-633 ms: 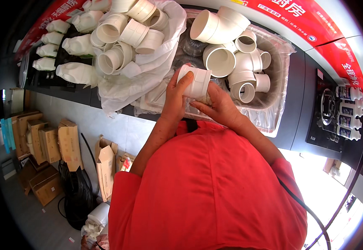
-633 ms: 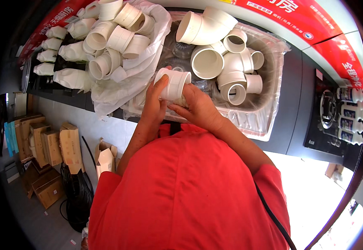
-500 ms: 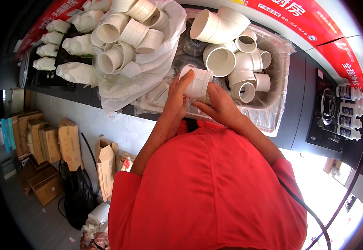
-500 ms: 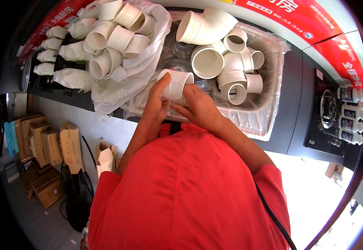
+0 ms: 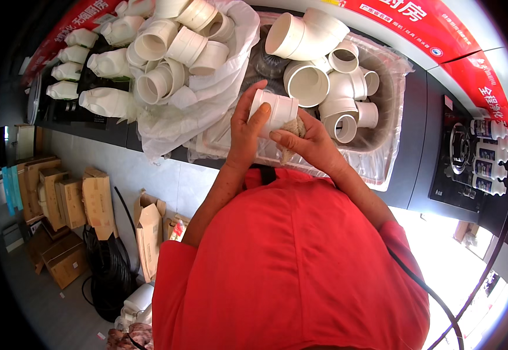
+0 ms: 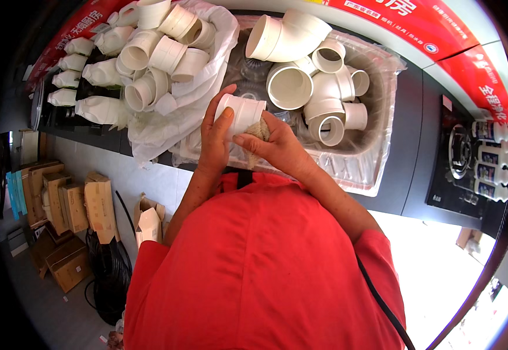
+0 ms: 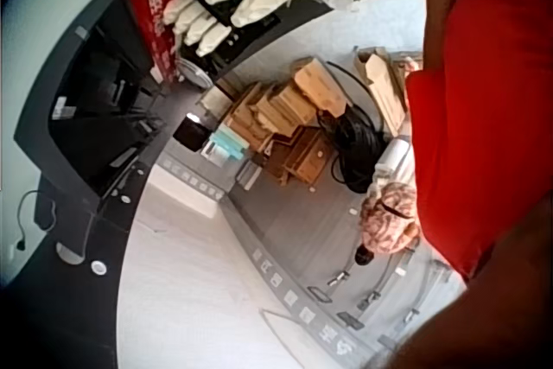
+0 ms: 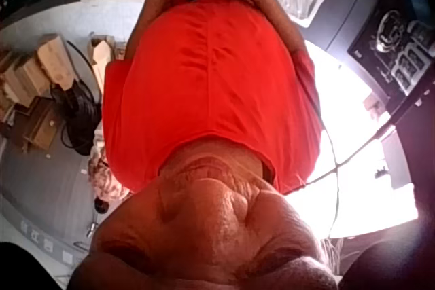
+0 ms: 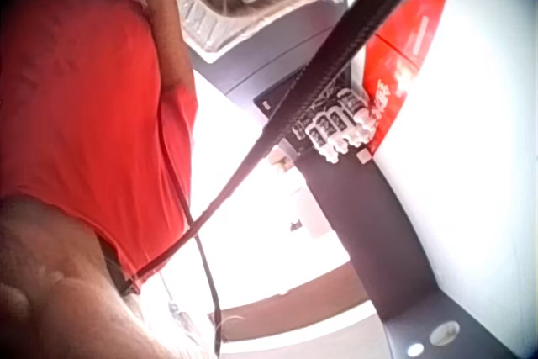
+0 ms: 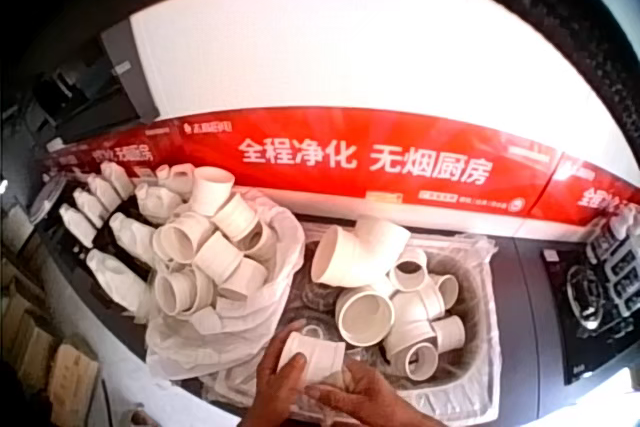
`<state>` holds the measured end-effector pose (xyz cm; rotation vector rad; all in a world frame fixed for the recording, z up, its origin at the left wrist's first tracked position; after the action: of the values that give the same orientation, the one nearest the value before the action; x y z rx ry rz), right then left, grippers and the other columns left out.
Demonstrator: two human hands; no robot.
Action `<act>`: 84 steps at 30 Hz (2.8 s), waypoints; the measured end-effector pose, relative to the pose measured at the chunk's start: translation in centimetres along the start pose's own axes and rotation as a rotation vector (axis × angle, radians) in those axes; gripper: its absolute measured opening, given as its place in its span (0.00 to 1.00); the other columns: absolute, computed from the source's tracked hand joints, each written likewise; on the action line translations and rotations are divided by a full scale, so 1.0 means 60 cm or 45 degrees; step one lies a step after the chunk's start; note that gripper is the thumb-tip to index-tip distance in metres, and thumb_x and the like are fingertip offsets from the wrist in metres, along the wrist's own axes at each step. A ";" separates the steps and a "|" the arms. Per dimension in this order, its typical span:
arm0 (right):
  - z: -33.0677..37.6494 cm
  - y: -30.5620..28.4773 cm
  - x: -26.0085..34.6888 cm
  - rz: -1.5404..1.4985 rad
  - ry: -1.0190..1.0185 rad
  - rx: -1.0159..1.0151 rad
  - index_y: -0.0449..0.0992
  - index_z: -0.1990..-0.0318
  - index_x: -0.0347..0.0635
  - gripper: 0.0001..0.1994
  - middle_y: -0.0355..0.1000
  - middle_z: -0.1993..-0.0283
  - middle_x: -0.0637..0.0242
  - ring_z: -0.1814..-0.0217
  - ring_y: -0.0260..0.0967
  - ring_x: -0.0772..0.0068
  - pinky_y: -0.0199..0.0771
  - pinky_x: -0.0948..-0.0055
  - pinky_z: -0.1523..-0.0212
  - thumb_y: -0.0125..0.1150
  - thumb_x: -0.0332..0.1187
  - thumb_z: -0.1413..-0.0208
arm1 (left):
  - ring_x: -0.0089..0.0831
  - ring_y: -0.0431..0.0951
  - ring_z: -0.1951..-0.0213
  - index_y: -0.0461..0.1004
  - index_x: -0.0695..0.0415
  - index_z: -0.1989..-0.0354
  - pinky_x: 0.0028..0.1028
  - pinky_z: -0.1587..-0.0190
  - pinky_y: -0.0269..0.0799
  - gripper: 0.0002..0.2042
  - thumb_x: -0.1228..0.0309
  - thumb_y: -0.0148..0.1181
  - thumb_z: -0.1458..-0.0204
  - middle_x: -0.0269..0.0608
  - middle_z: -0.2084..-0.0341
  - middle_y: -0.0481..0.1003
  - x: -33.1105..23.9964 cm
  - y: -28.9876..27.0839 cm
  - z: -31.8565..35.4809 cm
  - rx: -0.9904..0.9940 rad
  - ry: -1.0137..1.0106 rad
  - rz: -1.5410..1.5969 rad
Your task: The person repeatedly wipes the interior and exterior of white plastic pipe fittings with a cloth. They pick up each fitting from a pile, wipe it thoroughly, and place it back into the pile. The task continues with multiple fittings throughout the clip.
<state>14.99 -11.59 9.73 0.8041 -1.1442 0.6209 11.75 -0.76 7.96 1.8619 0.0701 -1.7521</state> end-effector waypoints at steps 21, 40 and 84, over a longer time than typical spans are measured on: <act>-0.003 -0.005 -0.001 0.213 -0.095 -0.037 0.67 0.52 0.34 0.20 0.72 0.62 0.64 0.63 0.68 0.77 0.70 0.76 0.63 0.64 0.34 0.49 | 0.23 0.69 0.57 0.65 0.57 0.45 0.23 0.54 0.65 0.21 0.60 0.52 0.45 0.36 0.58 0.69 0.019 0.007 0.002 -0.062 -0.195 0.103; 0.003 -0.014 0.003 0.482 -0.192 0.152 0.61 0.42 0.37 0.29 0.69 0.55 0.57 0.54 0.68 0.62 0.66 0.69 0.51 0.65 0.31 0.53 | 0.26 0.73 0.60 0.68 0.58 0.51 0.26 0.57 0.68 0.20 0.56 0.50 0.43 0.38 0.61 0.73 0.089 -0.024 -0.002 -0.210 -0.544 0.381; -0.010 -0.010 0.000 0.060 -0.117 -0.012 0.64 0.45 0.36 0.23 0.71 0.57 0.70 0.57 0.68 0.82 0.70 0.79 0.56 0.61 0.29 0.47 | 0.22 0.69 0.57 0.63 0.55 0.44 0.23 0.53 0.65 0.23 0.66 0.58 0.48 0.33 0.58 0.69 0.009 -0.001 -0.020 0.005 -0.053 -0.076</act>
<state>15.78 -11.46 9.50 0.8063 -1.2520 0.6223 12.84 -0.35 7.42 1.8430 0.1074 -1.8314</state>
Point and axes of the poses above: each hand's wrist, its own z-axis away from the middle knuckle, its own y-axis out of the palm, x = y × z, the point moved 9 cm from there along -z, towards the middle knuckle
